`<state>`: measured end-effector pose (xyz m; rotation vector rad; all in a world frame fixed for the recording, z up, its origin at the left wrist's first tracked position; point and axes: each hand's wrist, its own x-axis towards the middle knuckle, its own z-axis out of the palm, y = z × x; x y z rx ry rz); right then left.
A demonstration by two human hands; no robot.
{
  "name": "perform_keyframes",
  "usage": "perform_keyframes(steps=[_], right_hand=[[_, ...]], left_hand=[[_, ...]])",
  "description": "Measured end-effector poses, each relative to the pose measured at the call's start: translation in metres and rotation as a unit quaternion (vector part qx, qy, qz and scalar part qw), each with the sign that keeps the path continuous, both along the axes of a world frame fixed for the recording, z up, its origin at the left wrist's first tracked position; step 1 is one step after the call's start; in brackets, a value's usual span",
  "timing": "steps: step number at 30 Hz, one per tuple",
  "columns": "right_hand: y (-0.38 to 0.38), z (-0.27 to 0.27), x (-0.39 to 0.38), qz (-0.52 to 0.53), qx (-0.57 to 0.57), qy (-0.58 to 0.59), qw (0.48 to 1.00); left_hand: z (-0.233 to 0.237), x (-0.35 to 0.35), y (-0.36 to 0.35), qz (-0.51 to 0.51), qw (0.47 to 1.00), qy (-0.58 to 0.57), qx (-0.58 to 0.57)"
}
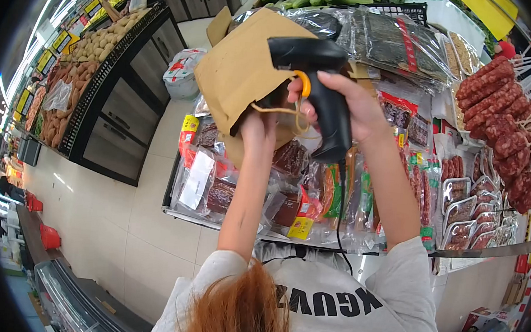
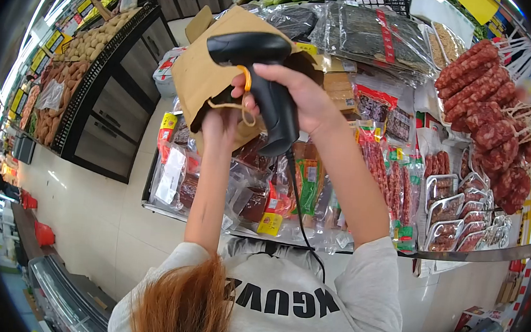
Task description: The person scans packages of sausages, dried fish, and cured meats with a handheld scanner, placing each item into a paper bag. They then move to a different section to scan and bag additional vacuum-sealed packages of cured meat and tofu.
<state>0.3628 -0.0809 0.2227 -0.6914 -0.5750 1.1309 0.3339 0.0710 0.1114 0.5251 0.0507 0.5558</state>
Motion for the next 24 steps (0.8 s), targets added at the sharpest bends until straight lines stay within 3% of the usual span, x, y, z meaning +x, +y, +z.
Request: perform_keyframes(steps=[2, 7, 15, 17, 18, 21, 23, 24], right_hand=[[-0.003, -0.011, -0.007, -0.038, -0.017, -0.017, 0.999], [-0.02, -0.023, -0.004, -0.055, -0.038, -0.043, 0.997], [-0.057, -0.045, -0.006, -0.18, -0.113, 0.019, 0.977], [-0.075, -0.049, -0.018, -0.22, -0.086, 0.043, 0.971], [-0.091, -0.054, -0.02, -0.19, -0.092, 0.001, 0.978], [-0.122, -0.052, -0.054, -0.304, -0.048, 0.004, 0.951], [-0.14, -0.063, -0.076, -0.406, -0.069, -0.029, 0.911], [-0.149, -0.073, -0.084, -0.439, -0.092, -0.048, 0.892]], left_hand=[[-0.011, 0.022, 0.012, -0.039, 0.998, -0.043, -0.021], [-0.026, 0.037, 0.01, -0.065, 0.996, 0.035, 0.046], [-0.026, 0.043, -0.007, -0.099, 0.965, 0.172, 0.169], [-0.013, -0.001, -0.026, -0.182, 0.895, 0.19, 0.361], [-0.02, -0.019, -0.033, -0.182, 0.878, 0.201, 0.394], [-0.039, -0.065, -0.055, -0.18, 0.821, 0.224, 0.494], [-0.04, -0.089, -0.07, -0.073, 0.704, 0.214, 0.674], [-0.038, -0.094, -0.072, -0.075, 0.673, 0.21, 0.705]])
